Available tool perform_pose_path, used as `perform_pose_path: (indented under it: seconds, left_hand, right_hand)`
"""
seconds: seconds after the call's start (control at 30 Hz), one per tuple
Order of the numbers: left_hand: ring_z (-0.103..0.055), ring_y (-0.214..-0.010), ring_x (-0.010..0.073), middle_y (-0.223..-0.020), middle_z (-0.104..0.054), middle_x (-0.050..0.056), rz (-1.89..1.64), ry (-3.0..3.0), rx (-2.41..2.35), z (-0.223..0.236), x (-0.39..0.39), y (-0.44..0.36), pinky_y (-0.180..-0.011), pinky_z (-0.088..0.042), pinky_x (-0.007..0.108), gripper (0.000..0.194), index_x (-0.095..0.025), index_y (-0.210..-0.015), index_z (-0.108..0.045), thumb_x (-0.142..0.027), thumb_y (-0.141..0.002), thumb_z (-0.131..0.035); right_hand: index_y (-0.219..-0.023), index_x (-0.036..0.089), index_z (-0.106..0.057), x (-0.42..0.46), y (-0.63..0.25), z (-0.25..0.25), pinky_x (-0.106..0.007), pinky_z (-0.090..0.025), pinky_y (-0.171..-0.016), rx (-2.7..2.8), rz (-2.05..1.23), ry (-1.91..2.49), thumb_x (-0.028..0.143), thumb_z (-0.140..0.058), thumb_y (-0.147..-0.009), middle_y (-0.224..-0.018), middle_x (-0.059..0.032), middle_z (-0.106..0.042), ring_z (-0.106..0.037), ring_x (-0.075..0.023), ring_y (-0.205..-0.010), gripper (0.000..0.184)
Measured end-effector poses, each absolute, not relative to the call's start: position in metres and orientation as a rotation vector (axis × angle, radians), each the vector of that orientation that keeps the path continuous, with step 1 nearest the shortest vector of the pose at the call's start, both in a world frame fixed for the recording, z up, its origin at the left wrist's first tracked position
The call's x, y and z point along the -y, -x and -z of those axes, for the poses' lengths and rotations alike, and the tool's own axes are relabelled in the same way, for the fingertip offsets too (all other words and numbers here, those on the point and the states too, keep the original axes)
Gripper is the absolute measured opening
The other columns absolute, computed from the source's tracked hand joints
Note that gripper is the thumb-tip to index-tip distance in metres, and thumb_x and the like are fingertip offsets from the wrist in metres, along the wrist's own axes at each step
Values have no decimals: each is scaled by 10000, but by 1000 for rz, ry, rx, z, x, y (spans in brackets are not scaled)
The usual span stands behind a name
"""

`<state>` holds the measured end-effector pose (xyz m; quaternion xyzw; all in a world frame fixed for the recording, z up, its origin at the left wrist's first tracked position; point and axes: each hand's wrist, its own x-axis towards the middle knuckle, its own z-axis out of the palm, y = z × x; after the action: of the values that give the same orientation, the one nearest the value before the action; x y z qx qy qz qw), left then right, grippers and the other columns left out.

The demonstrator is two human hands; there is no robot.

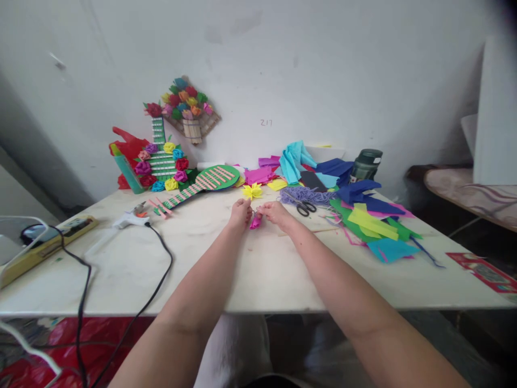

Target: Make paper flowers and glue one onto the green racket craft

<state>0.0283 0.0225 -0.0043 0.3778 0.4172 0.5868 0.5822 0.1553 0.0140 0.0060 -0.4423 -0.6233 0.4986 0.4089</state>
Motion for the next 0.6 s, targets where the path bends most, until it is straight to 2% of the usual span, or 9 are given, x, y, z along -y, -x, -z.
perform_pose_path:
  seconds: [0.23,0.47,0.6]
  left_hand:
    - [-204,-279,28,-381,-273,-110,-1494,-810,-1069,6,-24,-31,-355,-83,178,281,-206,-636,-276,-214,-784,-515]
    - [-192,-290,26,-388,-258,-115,-1540,-753,-1020,6,-25,-29,-355,-93,172,300,-207,-640,-277,-243,-772,-545]
    - [-198,-286,20,-388,-277,-112,-1469,-814,-1001,5,-22,-27,-357,-81,175,325,-203,-632,-281,-266,-758,-573]
  right_hand:
    - [-528,135,-586,-15,-158,-6,-225,-200,-467,1672,-1168,1183,285,-575,-608,-425,48,-443,-291,-57,-437,171]
    - [-512,134,-584,-17,-157,-3,-227,-238,-484,1644,-1170,1142,302,-591,-596,-496,10,-537,-349,-66,-468,187]
    - [-549,129,-602,-18,-158,-1,-222,-194,-448,1607,-1191,1096,380,-624,-612,-525,2,-563,-305,-52,-444,259]
